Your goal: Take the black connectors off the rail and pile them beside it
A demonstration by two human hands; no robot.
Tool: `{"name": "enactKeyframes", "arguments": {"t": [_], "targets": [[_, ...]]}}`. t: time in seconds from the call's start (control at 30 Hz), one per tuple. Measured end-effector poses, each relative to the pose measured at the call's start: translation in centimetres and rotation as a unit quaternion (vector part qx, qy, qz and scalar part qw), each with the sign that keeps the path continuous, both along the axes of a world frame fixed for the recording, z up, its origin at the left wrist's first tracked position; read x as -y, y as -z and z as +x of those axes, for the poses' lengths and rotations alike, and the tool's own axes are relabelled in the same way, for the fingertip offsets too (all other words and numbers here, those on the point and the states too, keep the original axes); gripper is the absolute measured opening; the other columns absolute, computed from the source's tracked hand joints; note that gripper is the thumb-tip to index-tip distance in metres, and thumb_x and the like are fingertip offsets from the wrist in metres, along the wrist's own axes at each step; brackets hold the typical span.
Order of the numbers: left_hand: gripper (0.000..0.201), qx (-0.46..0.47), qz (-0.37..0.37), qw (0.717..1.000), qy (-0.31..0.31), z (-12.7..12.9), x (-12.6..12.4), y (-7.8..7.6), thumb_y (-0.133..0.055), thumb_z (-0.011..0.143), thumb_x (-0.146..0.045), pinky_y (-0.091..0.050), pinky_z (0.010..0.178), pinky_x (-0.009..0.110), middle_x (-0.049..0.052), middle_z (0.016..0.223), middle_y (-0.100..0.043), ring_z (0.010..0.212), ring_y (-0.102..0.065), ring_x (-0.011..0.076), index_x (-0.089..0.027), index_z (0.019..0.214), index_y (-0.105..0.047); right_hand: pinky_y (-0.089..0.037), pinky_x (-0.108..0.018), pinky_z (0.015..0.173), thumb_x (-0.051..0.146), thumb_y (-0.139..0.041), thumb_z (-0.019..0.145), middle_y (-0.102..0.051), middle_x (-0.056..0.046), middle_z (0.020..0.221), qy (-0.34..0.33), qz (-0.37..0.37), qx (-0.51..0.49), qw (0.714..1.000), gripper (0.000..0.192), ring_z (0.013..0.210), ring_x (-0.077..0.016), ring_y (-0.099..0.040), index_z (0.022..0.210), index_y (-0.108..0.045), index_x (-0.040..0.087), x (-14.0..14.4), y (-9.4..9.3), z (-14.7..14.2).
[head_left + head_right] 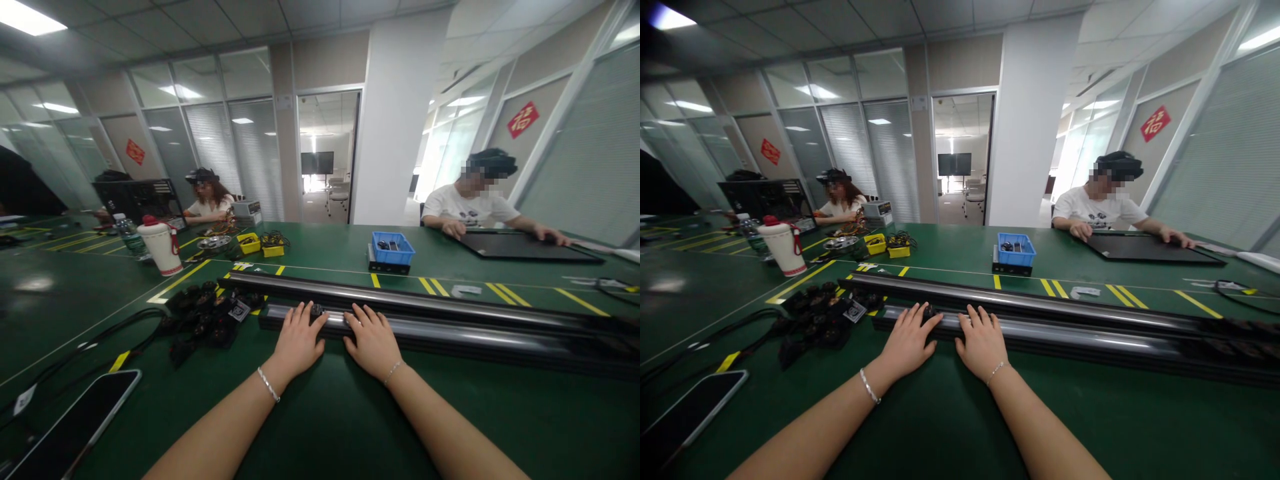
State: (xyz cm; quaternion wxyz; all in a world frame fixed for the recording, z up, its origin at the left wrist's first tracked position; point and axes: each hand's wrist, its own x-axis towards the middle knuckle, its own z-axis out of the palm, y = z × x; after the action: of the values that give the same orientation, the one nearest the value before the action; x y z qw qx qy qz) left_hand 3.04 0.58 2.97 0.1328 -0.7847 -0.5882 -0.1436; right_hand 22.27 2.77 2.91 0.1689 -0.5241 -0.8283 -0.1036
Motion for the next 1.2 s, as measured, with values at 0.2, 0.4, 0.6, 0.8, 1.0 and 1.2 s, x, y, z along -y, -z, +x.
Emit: {"name": "enactKeyframes", "arguments": {"t": [0.2,0.4,0.6,0.8,1.0,1.2], "targets": [[0.055,-0.016,-0.01,0.999,-0.031,0.0,0.3,-0.5,-0.054,0.078,-0.038,-0.015,0.105,0.051,0.005,0.141,-0.036,0.13,-0.028,0.0297,-0.038,0.13,-0.037,-0.022,-0.045,0.1,0.038,-0.047,0.079,-0.04,-0.008,0.138,-0.001,0.005,-0.001,1.0,0.042,0.126,-0.0269,-0.031,0.118,-0.053,0.024,0.1,-0.1,0.0],[0.055,-0.018,-0.012,0.999,-0.049,-0.5,0.4,-0.4,-0.053,0.078,-0.04,-0.018,0.101,0.057,0.005,0.142,-0.034,0.129,-0.029,0.0339,-0.04,0.131,-0.036,-0.022,-0.044,0.1,0.039,-0.047,0.079,-0.04,-0.007,0.138,-0.003,0.009,-0.003,1.0,0.041,0.126,-0.0268,-0.031,0.117,-0.054,0.024,0.0,0.0,0.1],[0.055,-0.025,-0.021,0.999,-0.037,-1.7,0.4,-0.4,-0.051,0.08,-0.039,-0.022,0.102,0.052,0.004,0.143,-0.034,0.13,-0.028,0.0309,-0.041,0.133,-0.034,-0.021,-0.045,0.1,0.039,-0.047,0.079,-0.041,-0.007,0.137,-0.006,0.01,-0.001,1.0,0.04,0.125,-0.0274,-0.031,0.116,-0.054,0.024,0.0,0.0,0.1],[0.057,-0.03,-0.037,0.997,-0.062,-2.3,0.3,-0.5,-0.052,0.079,-0.04,-0.017,0.102,0.057,0.003,0.144,-0.032,0.13,-0.027,0.0332,-0.042,0.132,-0.033,-0.022,-0.044,0.1,0.039,-0.047,0.079,-0.041,-0.007,0.137,-0.007,0.01,-0.002,1.0,0.04,0.126,-0.0269,-0.031,0.116,-0.054,0.023,-0.1,0.1,0.3],[0.062,-0.039,-0.095,0.993,-0.057,-2.5,0.3,-1.2,-0.052,0.079,-0.043,-0.018,0.101,0.059,0.002,0.147,-0.027,0.13,-0.027,0.0339,-0.045,0.135,-0.025,-0.022,-0.044,0.1,0.038,-0.047,0.079,-0.041,-0.007,0.137,-0.007,0.006,-0.003,1.0,0.04,0.126,-0.0266,-0.031,0.115,-0.054,0.023,0.0,0.0,0.2],[0.065,-0.047,-0.147,0.985,-0.076,-2.9,0.3,-2.4,-0.051,0.078,-0.048,-0.018,0.099,0.062,0.006,0.148,-0.024,0.129,-0.03,0.0365,-0.043,0.137,-0.023,-0.022,-0.044,0.1,0.039,-0.047,0.08,-0.04,-0.008,0.137,-0.007,-0.004,-0.001,1.0,0.039,0.126,-0.0264,-0.03,0.115,-0.054,0.023,0.1,-0.3,0.2]]}}
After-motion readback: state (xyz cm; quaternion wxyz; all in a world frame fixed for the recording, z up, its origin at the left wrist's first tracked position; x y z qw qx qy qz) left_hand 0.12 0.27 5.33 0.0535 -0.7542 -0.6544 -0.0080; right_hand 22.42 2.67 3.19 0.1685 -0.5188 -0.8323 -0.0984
